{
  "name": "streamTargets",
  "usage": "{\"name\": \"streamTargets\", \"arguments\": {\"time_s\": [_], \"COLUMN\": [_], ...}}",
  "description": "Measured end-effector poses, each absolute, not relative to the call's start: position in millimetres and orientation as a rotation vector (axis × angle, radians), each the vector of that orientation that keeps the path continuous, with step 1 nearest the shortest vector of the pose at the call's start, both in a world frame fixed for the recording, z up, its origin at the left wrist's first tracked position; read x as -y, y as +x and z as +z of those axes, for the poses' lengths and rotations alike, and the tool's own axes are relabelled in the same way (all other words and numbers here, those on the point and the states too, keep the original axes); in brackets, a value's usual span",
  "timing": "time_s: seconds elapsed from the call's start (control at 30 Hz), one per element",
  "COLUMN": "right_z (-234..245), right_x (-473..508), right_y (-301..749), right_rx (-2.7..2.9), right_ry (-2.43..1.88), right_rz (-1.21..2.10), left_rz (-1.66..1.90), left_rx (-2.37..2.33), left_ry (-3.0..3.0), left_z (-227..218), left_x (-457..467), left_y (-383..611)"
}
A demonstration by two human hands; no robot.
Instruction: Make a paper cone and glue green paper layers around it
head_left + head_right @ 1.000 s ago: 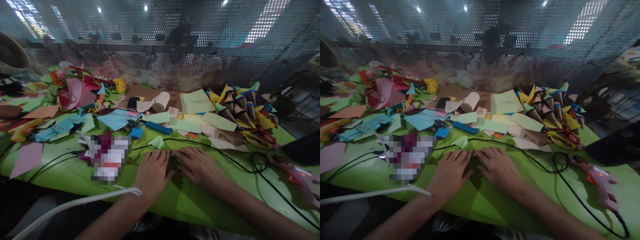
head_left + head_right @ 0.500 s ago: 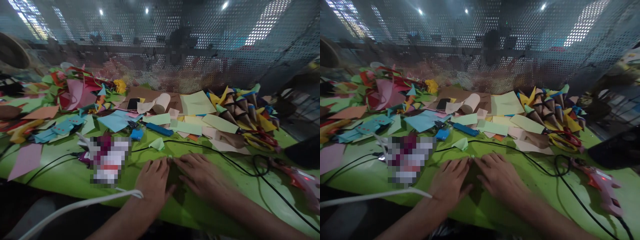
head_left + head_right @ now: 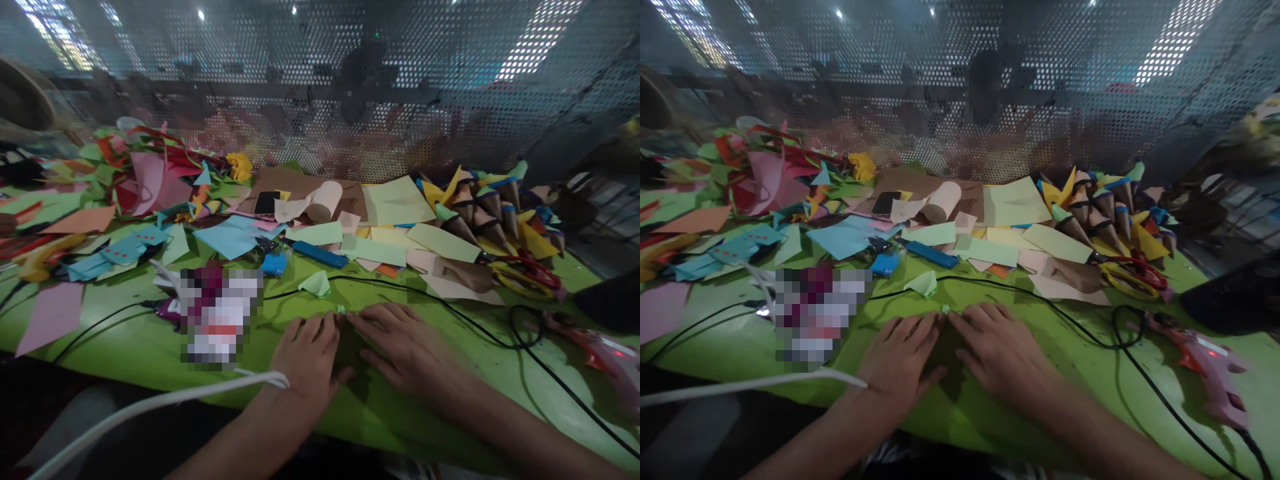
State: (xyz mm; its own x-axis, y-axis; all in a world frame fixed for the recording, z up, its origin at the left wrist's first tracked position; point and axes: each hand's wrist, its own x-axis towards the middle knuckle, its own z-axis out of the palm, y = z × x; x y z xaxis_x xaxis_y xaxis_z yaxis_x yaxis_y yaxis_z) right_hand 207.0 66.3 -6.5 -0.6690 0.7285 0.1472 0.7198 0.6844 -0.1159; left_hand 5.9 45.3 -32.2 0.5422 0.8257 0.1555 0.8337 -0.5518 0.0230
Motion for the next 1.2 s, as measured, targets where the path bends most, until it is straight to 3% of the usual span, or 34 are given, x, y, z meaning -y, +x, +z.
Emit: {"name": "streamTargets", "arguments": {"time_s": [1.2], "right_z": [-7.5], "right_x": [-73.9], "right_y": [203.9], "right_rx": [2.699], "right_ry": [-1.243], "right_rz": [0.101], "left_rz": [-0.225], "left_rx": [1.516], "left_ry": [-2.657], "left_z": [-31.7], "left_x": [-51.7], "left_y": [4.4]}}
